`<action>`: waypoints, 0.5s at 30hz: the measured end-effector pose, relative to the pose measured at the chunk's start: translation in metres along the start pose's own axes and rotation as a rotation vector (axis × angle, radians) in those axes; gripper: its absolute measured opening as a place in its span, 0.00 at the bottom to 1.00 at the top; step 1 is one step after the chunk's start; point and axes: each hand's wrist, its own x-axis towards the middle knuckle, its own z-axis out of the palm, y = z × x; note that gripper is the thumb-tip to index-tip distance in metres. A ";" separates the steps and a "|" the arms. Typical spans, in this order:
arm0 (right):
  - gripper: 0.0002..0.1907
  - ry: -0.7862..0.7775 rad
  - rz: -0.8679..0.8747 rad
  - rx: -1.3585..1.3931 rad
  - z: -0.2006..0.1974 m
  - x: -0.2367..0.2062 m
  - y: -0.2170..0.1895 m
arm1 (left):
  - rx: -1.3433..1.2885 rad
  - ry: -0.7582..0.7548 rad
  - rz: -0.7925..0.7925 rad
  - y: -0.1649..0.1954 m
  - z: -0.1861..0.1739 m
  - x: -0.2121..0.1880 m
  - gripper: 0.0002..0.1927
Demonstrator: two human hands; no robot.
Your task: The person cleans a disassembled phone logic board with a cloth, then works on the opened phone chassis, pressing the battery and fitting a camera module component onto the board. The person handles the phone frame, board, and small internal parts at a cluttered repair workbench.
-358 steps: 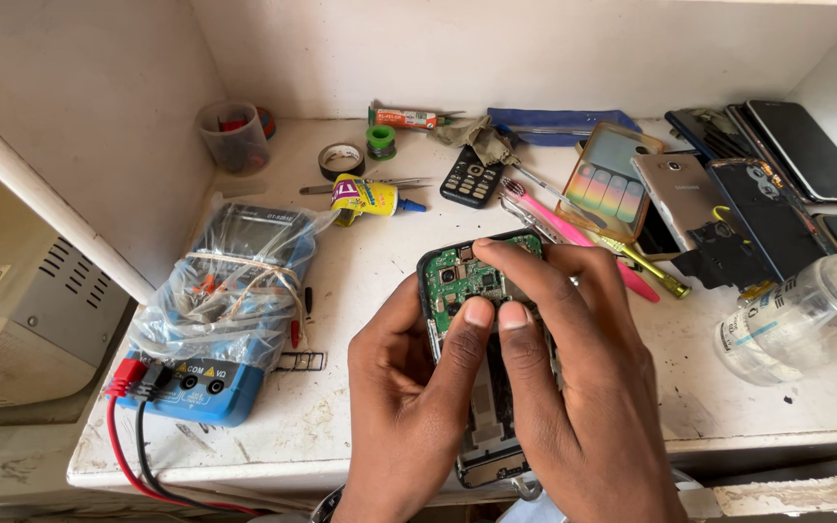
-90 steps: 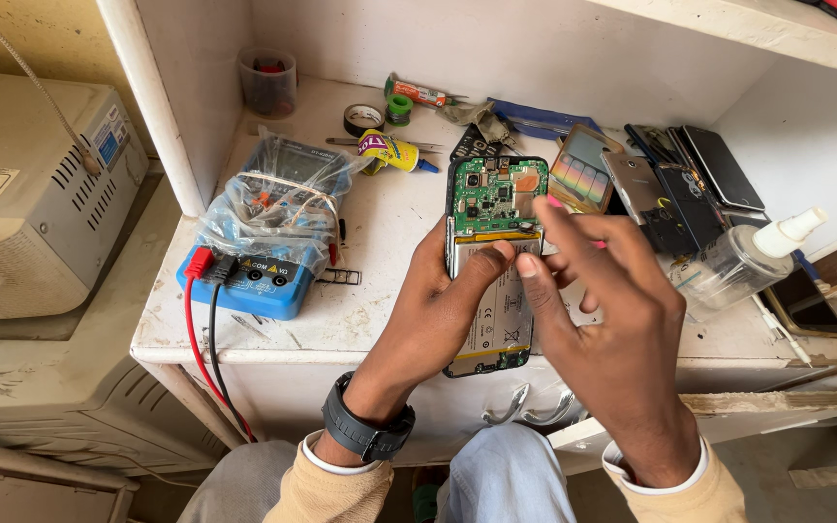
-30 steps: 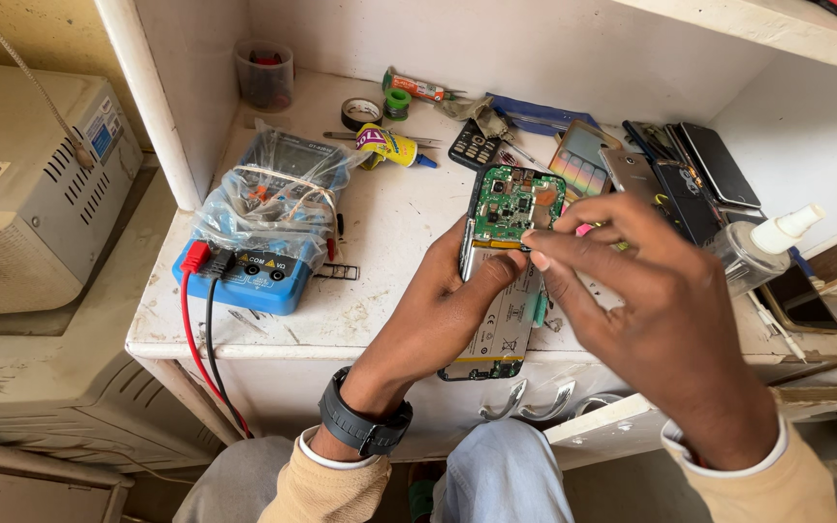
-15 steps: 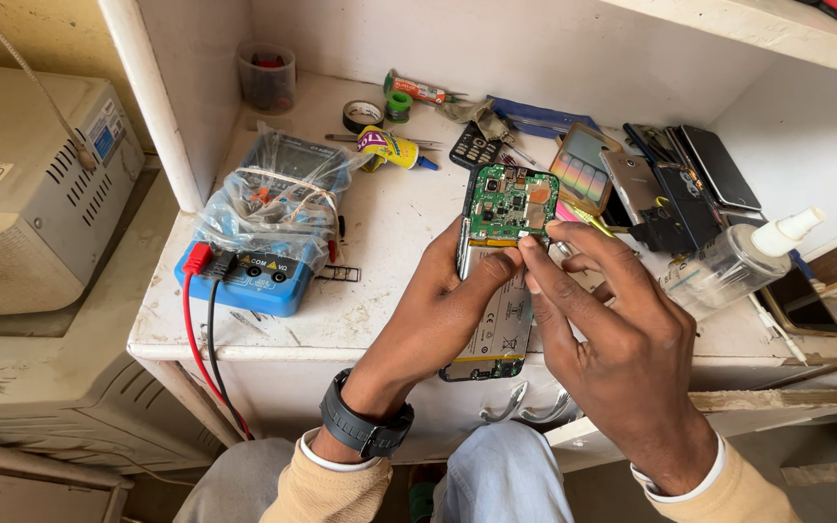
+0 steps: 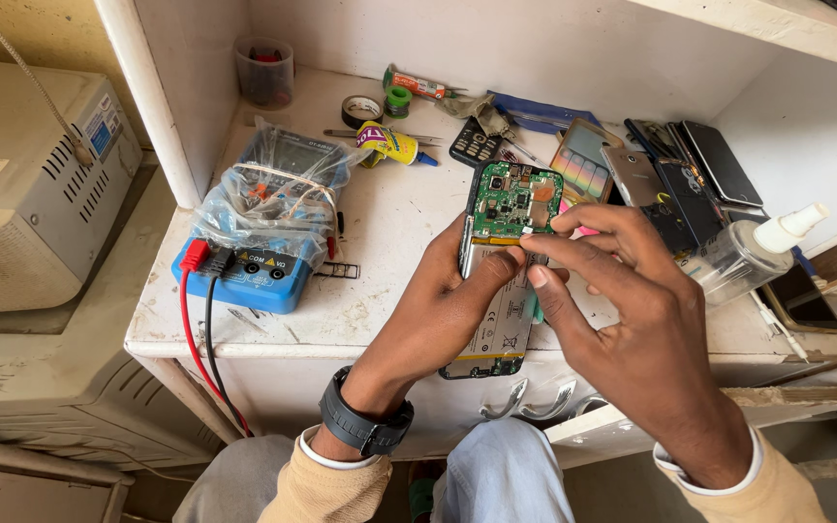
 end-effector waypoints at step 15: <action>0.18 -0.069 0.026 0.004 -0.006 0.005 0.001 | 0.045 0.010 -0.009 -0.003 -0.001 0.000 0.15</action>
